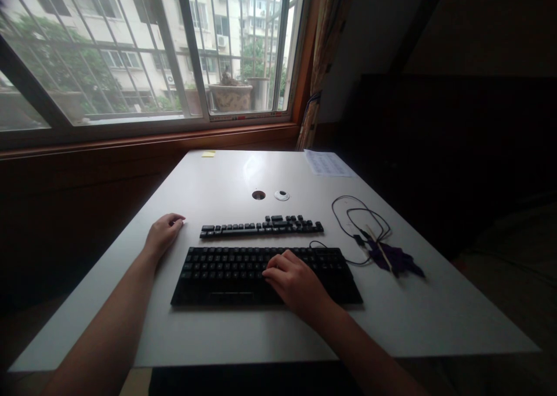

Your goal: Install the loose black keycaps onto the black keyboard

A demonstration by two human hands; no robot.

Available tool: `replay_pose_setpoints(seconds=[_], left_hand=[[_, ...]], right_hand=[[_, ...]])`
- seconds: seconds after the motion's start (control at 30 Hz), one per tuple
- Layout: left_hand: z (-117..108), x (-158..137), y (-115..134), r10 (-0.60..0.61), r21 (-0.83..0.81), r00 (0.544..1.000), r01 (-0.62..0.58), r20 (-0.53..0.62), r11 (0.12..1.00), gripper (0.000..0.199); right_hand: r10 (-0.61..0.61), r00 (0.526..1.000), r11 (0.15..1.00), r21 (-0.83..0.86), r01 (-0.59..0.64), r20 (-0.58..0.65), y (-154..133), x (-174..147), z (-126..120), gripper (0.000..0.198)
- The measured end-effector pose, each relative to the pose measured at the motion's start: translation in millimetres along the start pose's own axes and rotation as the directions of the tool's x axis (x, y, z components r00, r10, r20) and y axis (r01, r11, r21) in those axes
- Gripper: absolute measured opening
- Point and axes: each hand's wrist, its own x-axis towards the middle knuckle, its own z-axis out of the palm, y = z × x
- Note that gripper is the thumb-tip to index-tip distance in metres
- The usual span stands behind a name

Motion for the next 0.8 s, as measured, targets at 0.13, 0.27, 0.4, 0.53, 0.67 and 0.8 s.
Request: replay_pose_setpoints(seconds=[0.13, 0.27, 0.4, 0.53, 0.67, 0.8], left_hand=[[0, 0, 0, 0.001, -0.002, 1.0, -0.001, 0.007, 1.0, 0.029], [0, 0, 0, 0.007, -0.005, 1.0, -0.007, 0.008, 1.0, 0.029], [0, 0, -1, 0.008, -0.01, 1.0, -0.008, 0.001, 1.0, 0.03], [1, 1, -2, 0.007, -0.012, 1.0, -0.007, 0.006, 1.0, 0.03], [1, 1, -2, 0.002, -0.01, 1.0, -0.002, 0.006, 1.0, 0.031], [0, 0, -1, 0.0, -0.007, 1.0, 0.0, 0.005, 1.0, 0.031]], right_hand=[[0.08, 0.993, 0.995, 0.068, -0.074, -0.085, 12, 1, -1, 0.023], [0.158, 0.982, 0.986, 0.067, -0.151, -0.1, 22, 5, 0, 0.038], [0.157, 0.988, 0.982, 0.109, -0.155, -0.007, 29, 10, 3, 0.054], [0.17, 0.982, 0.975, 0.131, -0.179, 0.077, 31, 13, 7, 0.051], [0.212, 0.968, 0.966, 0.124, -0.229, 0.138, 34, 14, 11, 0.05], [0.227, 0.956, 0.959, 0.126, -0.252, 0.187, 38, 13, 14, 0.051]])
